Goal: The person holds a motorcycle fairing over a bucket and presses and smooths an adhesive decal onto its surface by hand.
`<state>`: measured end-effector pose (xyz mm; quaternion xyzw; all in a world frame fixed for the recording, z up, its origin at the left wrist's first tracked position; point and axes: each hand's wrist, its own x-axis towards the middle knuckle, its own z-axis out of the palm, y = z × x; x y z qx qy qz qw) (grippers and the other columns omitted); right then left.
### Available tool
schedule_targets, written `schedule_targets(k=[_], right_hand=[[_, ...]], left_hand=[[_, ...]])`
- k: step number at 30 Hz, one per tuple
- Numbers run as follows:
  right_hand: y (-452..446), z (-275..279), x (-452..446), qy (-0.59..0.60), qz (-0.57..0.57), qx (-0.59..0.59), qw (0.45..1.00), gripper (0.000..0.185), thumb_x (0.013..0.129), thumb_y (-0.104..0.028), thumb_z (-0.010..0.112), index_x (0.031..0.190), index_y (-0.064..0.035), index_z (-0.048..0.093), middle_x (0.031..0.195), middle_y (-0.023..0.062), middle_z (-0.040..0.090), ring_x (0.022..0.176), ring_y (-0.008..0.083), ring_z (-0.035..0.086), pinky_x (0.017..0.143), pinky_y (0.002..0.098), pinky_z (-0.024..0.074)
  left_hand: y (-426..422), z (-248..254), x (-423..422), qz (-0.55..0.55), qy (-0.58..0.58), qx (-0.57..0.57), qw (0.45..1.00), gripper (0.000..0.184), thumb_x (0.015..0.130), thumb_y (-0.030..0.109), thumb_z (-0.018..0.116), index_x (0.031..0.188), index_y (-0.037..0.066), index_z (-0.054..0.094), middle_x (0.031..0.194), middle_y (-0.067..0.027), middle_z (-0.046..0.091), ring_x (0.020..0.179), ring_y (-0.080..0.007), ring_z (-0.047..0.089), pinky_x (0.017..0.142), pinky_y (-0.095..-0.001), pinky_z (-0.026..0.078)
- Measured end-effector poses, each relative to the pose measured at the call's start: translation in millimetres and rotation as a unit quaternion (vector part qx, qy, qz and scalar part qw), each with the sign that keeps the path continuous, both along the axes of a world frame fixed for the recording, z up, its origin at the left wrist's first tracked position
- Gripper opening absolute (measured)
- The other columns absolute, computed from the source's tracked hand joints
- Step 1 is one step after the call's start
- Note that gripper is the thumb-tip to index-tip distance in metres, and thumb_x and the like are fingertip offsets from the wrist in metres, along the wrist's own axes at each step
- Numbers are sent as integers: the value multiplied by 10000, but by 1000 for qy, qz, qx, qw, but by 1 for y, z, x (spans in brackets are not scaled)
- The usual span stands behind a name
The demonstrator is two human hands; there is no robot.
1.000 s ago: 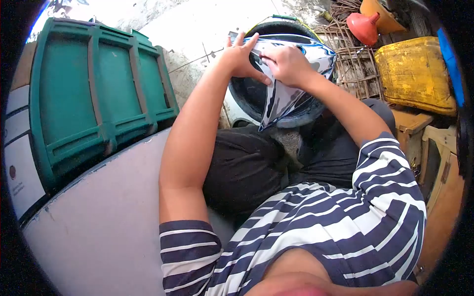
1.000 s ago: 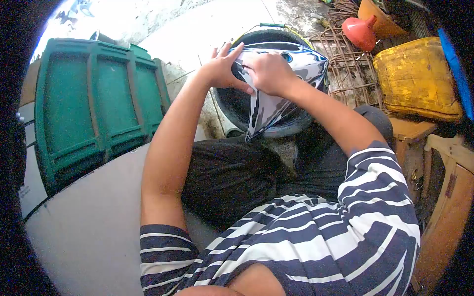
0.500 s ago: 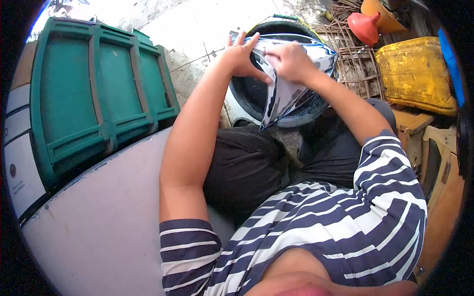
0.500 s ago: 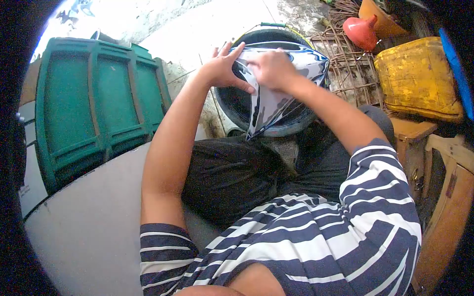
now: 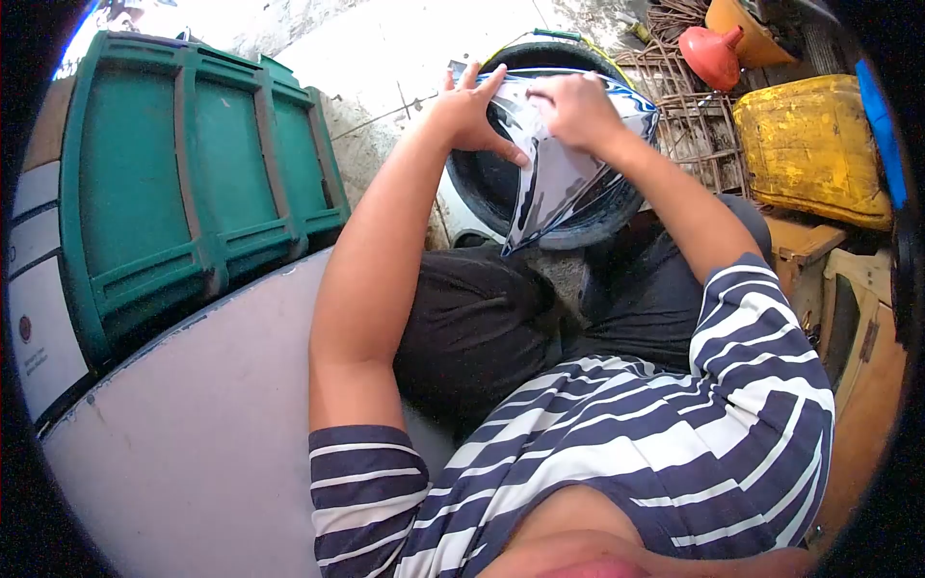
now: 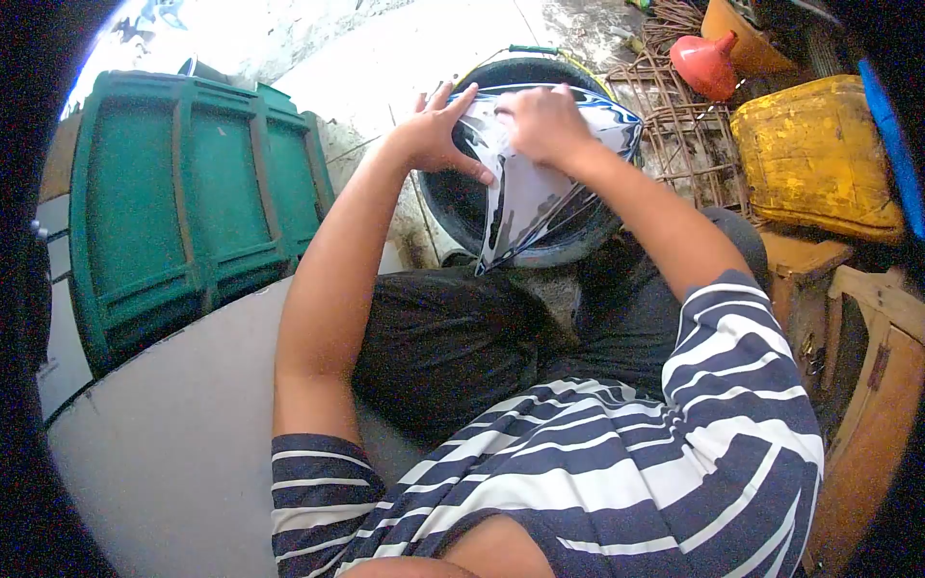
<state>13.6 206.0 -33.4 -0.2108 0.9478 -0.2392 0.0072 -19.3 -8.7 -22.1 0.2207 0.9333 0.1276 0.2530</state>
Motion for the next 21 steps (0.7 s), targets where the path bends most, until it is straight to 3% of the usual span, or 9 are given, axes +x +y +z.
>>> schedule_targets(k=[2, 6, 9, 12, 15, 21], right_hand=[[-14, 8, 13, -49, 12, -25, 998, 271, 923, -293, 598, 1072, -180, 794, 944, 137, 763, 897, 338, 734, 814, 511, 509], [-3, 11, -1, 9, -14, -54, 998, 270, 916, -247, 625, 1062, -81, 780, 935, 159, 758, 862, 355, 727, 785, 472, 546], [-11, 13, 4, -21, -10, 27, 999, 267, 924, -252, 628, 1065, -84, 781, 950, 168, 755, 869, 358, 726, 779, 453, 552], [-15, 5, 11, 20, 44, -42, 998, 275, 925, -254, 629, 1072, -76, 779, 955, 182, 752, 874, 363, 726, 789, 456, 552], [2, 14, -6, -7, -17, -27, 999, 284, 927, -258, 630, 1080, -71, 778, 961, 188, 751, 880, 369, 725, 794, 453, 553], [-13, 19, 12, -74, -33, 11, 997, 285, 946, -278, 612, 1104, -116, 785, 1030, 155, 759, 999, 351, 708, 936, 520, 474]], left_hand=[[1, 0, -1, -3, 5, -7, 1000, 1573, 365, 787, 906, 1658, 221, 213, 1705, -234, 137, 1523, -569, 128, 1233, -595, 258], [-1, -4, 2, -2, 1, -4, 1000, 1567, 378, 798, 899, 1659, 218, 207, 1701, -251, 128, 1520, -577, 124, 1234, -593, 255], [-5, -8, 2, -4, 27, 2, 1000, 1544, 401, 821, 877, 1657, 207, 220, 1695, -262, 143, 1524, -567, 132, 1238, -581, 252], [-6, -12, 1, -19, 45, -2, 999, 1535, 407, 850, 851, 1653, 197, 238, 1687, -272, 163, 1526, -555, 153, 1243, -567, 247], [-6, -10, 1, -5, 31, 12, 999, 1534, 406, 849, 853, 1652, 193, 243, 1687, -268, 171, 1529, -547, 154, 1244, -566, 246], [-4, -7, 1, 3, 21, 6, 1000, 1553, 371, 833, 871, 1649, 201, 255, 1693, -252, 169, 1531, -547, 145, 1236, -574, 262]])
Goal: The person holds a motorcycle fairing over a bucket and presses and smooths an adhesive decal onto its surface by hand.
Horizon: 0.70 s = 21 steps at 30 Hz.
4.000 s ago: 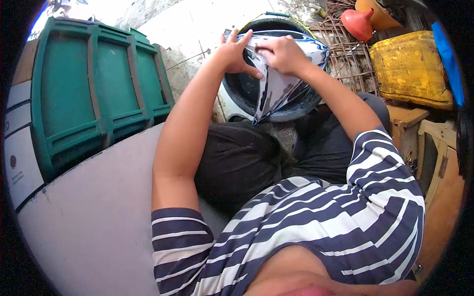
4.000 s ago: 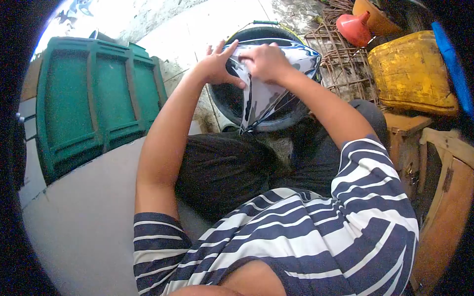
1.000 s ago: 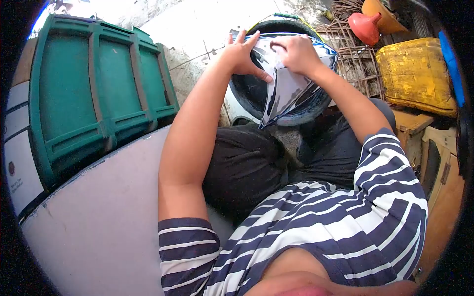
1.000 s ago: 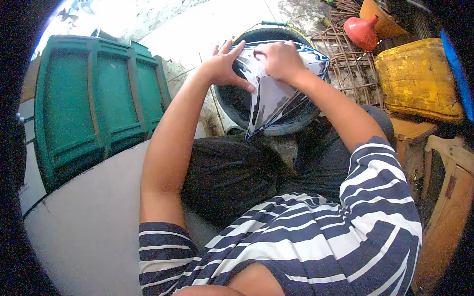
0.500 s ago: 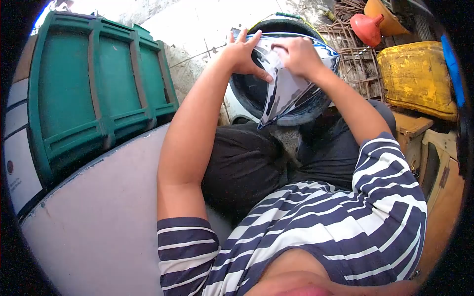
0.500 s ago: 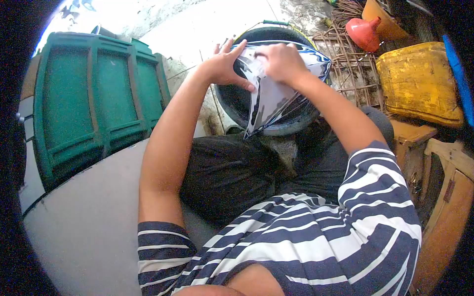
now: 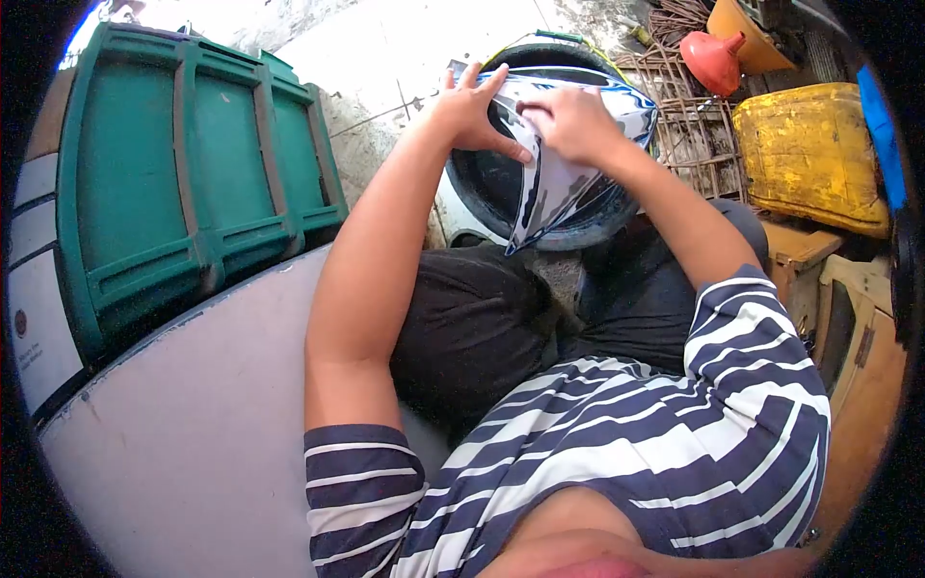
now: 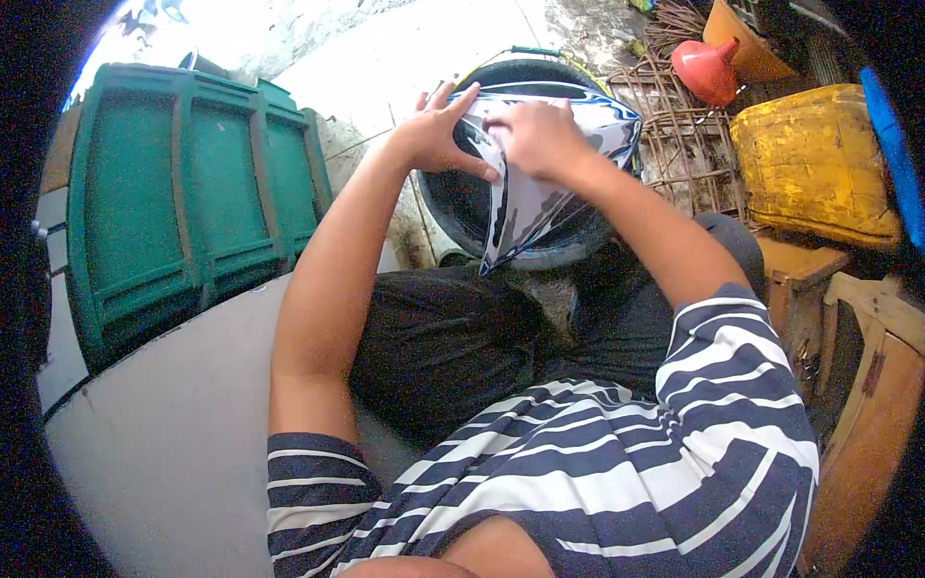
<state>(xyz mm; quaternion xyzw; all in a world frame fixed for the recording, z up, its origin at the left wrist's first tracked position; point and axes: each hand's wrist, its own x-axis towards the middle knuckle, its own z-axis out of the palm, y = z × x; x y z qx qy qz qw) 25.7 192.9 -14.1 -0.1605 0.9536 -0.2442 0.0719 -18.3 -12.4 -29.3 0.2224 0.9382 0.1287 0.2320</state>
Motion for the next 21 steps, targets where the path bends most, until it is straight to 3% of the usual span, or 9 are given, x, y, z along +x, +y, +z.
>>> schedule_targets(k=[2, 3, 6, 10, 11, 15, 18, 20, 21], right_hand=[[14, 1, -14, 8, -20, -9, 1000, 291, 948, -281, 613, 1113, -111, 782, 1026, 158, 759, 994, 354, 708, 930, 519, 477], [12, 16, -16, -8, -38, 43, 998, 308, 947, -287, 610, 1135, -105, 772, 1022, 164, 757, 986, 358, 711, 913, 511, 480], [-1, 0, -1, -20, 9, -12, 1000, 310, 943, -275, 603, 1148, -109, 766, 1009, 170, 755, 969, 369, 712, 906, 511, 485], [6, -5, -7, 36, 21, 20, 999, 289, 931, -237, 602, 1108, -82, 768, 972, 192, 749, 926, 378, 717, 901, 481, 514], [12, -15, -15, 36, -22, -56, 998, 271, 933, -227, 607, 1088, -76, 770, 970, 191, 749, 899, 376, 716, 875, 463, 519], [-2, -14, -6, 84, 79, -69, 991, 238, 922, -197, 634, 1071, -62, 762, 974, 171, 753, 910, 356, 724, 824, 450, 539], [11, -21, -20, 123, 96, -57, 986, 245, 932, -259, 629, 1116, -156, 754, 960, 128, 759, 894, 353, 726, 791, 505, 518], [24, -31, -34, 108, 31, -50, 992, 248, 947, -294, 621, 1123, -169, 743, 997, 116, 760, 920, 335, 730, 793, 497, 526], [21, -24, -31, 112, 61, -45, 991, 235, 938, -252, 640, 1096, -120, 754, 1008, 132, 758, 934, 340, 726, 819, 470, 539]], left_hand=[[0, 4, 1, 7, -7, 3, 1000, 1550, 370, 824, 878, 1648, 202, 261, 1694, -249, 172, 1532, -546, 147, 1237, -574, 260], [0, 4, 1, 7, -9, 3, 1000, 1547, 372, 820, 881, 1648, 205, 261, 1694, -249, 173, 1531, -548, 147, 1236, -573, 262], [0, 3, -1, 3, -3, 3, 1000, 1538, 378, 812, 886, 1648, 212, 261, 1691, -251, 180, 1530, -549, 149, 1237, -566, 264], [-1, 2, 1, 0, 0, 4, 1000, 1536, 385, 820, 877, 1648, 201, 260, 1684, -262, 194, 1535, -533, 158, 1247, -549, 247], [-1, 5, 1, 3, -2, 5, 1000, 1538, 387, 824, 874, 1649, 195, 259, 1682, -266, 197, 1536, -528, 162, 1250, -544, 241], [-1, -4, -3, -15, 20, -1, 1000, 1551, 383, 836, 863, 1651, 187, 248, 1679, -275, 198, 1536, -525, 170, 1249, -547, 239], [-1, -6, -1, -13, 20, -1, 1000, 1561, 378, 843, 858, 1654, 193, 235, 1679, -276, 192, 1532, -533, 171, 1244, -560, 243], [0, 0, 0, -5, 8, -7, 1000, 1566, 375, 844, 858, 1655, 198, 229, 1680, -276, 190, 1529, -540, 170, 1243, -567, 243], [1, 1, -1, -9, 11, -10, 1000, 1565, 375, 841, 860, 1655, 201, 228, 1680, -275, 188, 1527, -544, 171, 1243, -568, 241]])
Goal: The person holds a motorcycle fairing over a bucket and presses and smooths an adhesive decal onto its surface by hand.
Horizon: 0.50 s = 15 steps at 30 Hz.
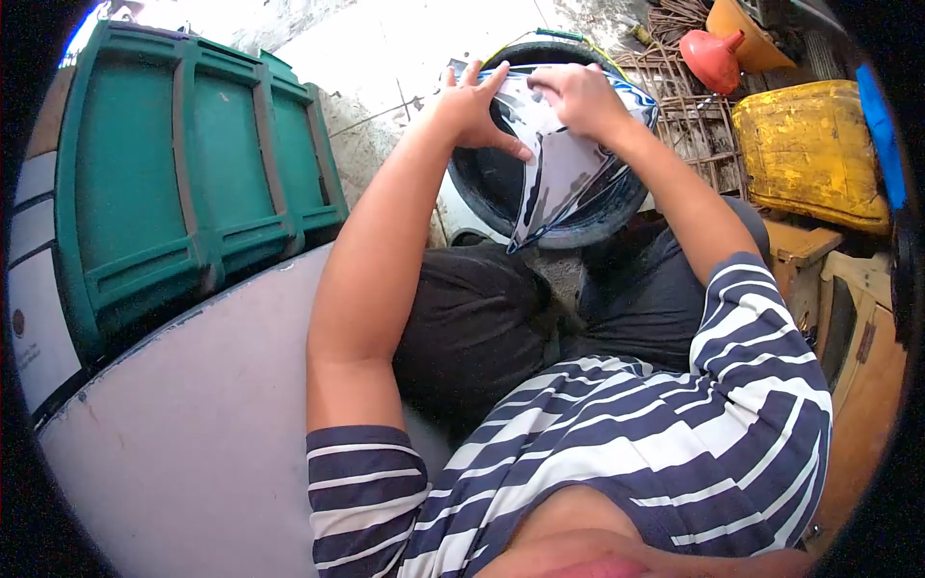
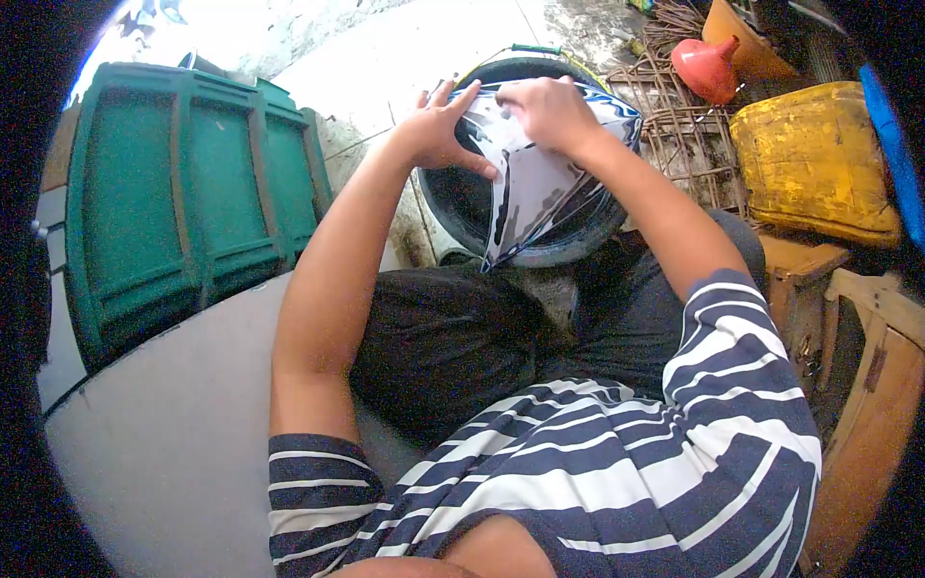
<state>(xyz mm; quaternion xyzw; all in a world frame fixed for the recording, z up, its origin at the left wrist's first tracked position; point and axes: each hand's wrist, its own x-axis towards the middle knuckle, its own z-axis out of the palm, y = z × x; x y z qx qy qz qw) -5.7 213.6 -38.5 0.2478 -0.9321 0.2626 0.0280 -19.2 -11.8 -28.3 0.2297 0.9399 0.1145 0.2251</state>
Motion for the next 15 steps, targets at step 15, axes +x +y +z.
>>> schedule_targets(k=[15], right_hand=[[-1, 7, 2, -32, -8, 0, 999, 251, 936, -288, 642, 1118, -175, 772, 1020, 144, 754, 939, 345, 726, 798, 473, 565]], left_hand=[[-1, -4, 0, 2, -1, 5, 1000, 1551, 372, 836, 865, 1654, 234, 232, 1684, -267, 184, 1511, -571, 182, 1236, -573, 264]])
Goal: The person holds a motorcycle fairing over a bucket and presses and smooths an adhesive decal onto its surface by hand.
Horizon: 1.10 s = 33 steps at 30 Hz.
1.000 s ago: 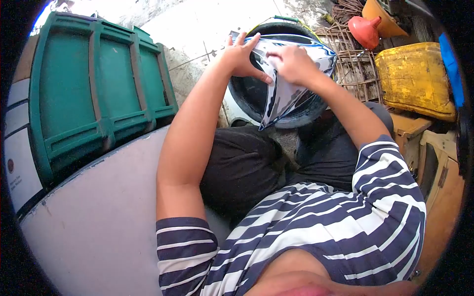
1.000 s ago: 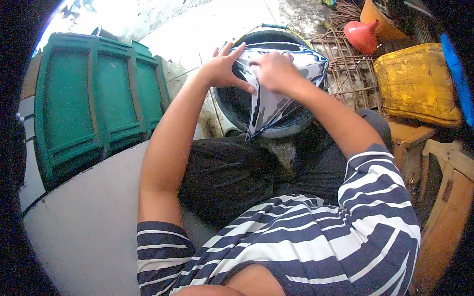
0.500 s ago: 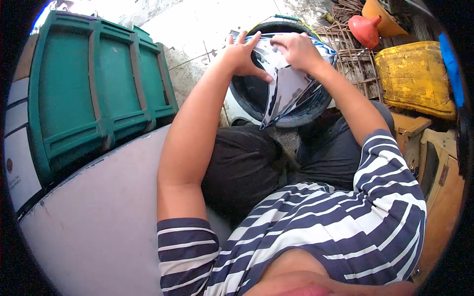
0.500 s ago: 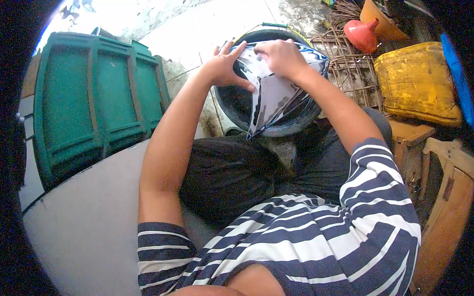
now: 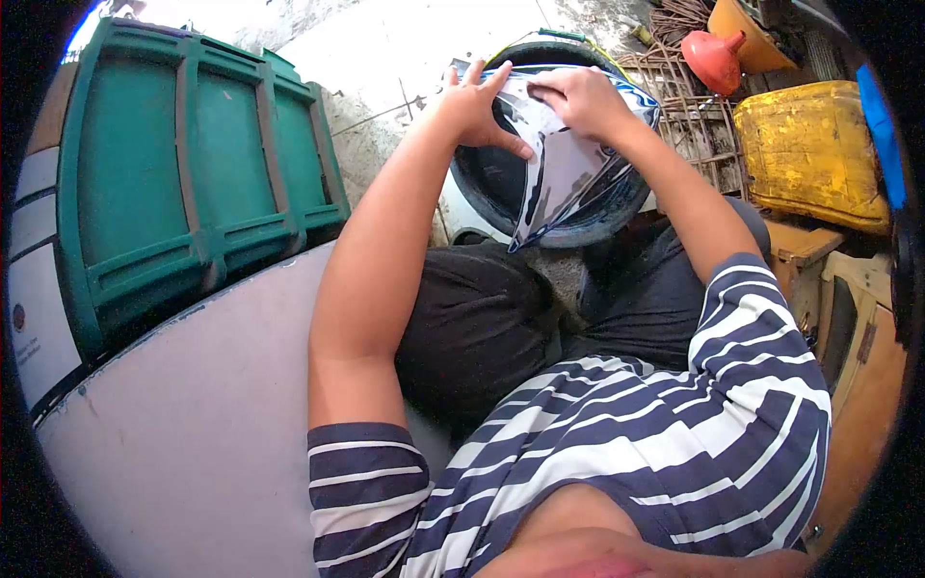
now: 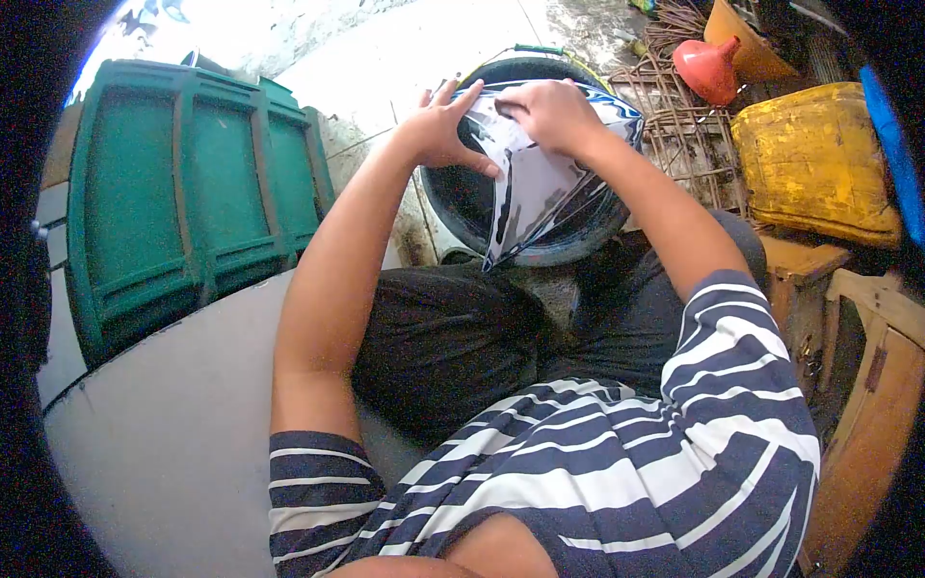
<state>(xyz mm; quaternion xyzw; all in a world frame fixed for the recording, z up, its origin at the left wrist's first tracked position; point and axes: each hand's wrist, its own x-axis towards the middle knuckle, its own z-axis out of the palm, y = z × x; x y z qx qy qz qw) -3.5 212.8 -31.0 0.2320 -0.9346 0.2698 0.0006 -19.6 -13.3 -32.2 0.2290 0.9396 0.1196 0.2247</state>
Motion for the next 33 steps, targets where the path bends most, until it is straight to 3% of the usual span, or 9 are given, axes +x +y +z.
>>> schedule_targets(k=[2, 5, 9, 12, 16, 20, 24, 28, 33], right_hand=[[-2, -5, 0, 13, 32, -17, 999, 261, 930, -284, 651, 1138, -184, 772, 1034, 145, 755, 946, 348, 728, 835, 463, 567], [-16, 17, 19, -61, 61, -32, 996, 262, 931, -281, 650, 1130, -164, 774, 1042, 147, 753, 968, 357, 721, 865, 468, 560], [1, 2, -1, -24, -3, -13, 1000, 266, 948, -304, 640, 1130, -163, 774, 1047, 143, 755, 961, 354, 717, 823, 492, 551], [-4, -7, 7, 18, 59, -13, 998, 271, 948, -309, 635, 1132, -165, 773, 1046, 142, 756, 959, 352, 716, 810, 494, 548], [1, 0, 1, -13, 24, -11, 1000, 270, 954, -286, 628, 1135, -141, 766, 1042, 158, 750, 956, 367, 713, 823, 498, 549], [-10, 12, 10, -55, 47, -8, 997, 264, 928, -225, 674, 1108, -58, 772, 1075, 181, 748, 965, 350, 730, 849, 425, 573], [1, 14, 1, -59, 7, -4, 998, 262, 929, -223, 673, 1104, -54, 771, 1045, 192, 745, 957, 371, 720, 847, 433, 567], [-4, 12, 4, -26, 82, 17, 996, 257, 927, -289, 633, 1110, -174, 772, 1017, 141, 751, 927, 371, 716, 814, 478, 570], [6, 4, -3, -48, 25, -18, 998, 255, 916, -281, 652, 1115, -177, 773, 996, 176, 746, 916, 384, 716, 822, 483, 564]], left_hand=[[0, 2, 1, 0, 3, -2, 1000, 1549, 371, 829, 871, 1654, 240, 234, 1685, -261, 189, 1509, -572, 188, 1234, -576, 268], [2, 5, -1, 5, 0, -7, 1000, 1546, 371, 821, 877, 1653, 240, 238, 1685, -259, 193, 1508, -572, 192, 1232, -578, 271], [1, 3, 1, 4, -6, 4, 1000, 1555, 367, 821, 876, 1653, 227, 235, 1686, -259, 190, 1510, -570, 190, 1234, -575, 264], [-1, 1, -1, -8, 5, 5, 1000, 1557, 367, 827, 872, 1654, 223, 236, 1685, -259, 192, 1513, -566, 186, 1240, -572, 250], [1, 3, 0, -2, -1, 2, 1000, 1554, 366, 825, 873, 1653, 226, 241, 1684, -259, 198, 1515, -563, 183, 1245, -569, 238], [1, 4, -1, 0, -8, -4, 1000, 1558, 360, 813, 883, 1653, 227, 240, 1685, -257, 196, 1517, -560, 182, 1245, -567, 241], [3, 4, -1, 0, -10, -1, 1000, 1559, 356, 798, 894, 1654, 233, 239, 1689, -248, 193, 1527, -545, 171, 1245, -564, 247], [4, 5, -2, -6, -8, -9, 1000, 1553, 368, 795, 895, 1655, 229, 236, 1692, -243, 188, 1541, -521, 155, 1248, -559, 240], [3, 10, -1, 2, -27, -5, 1000, 1550, 380, 793, 896, 1656, 211, 235, 1696, -244, 173, 1552, -502, 132, 1252, -553, 231]])
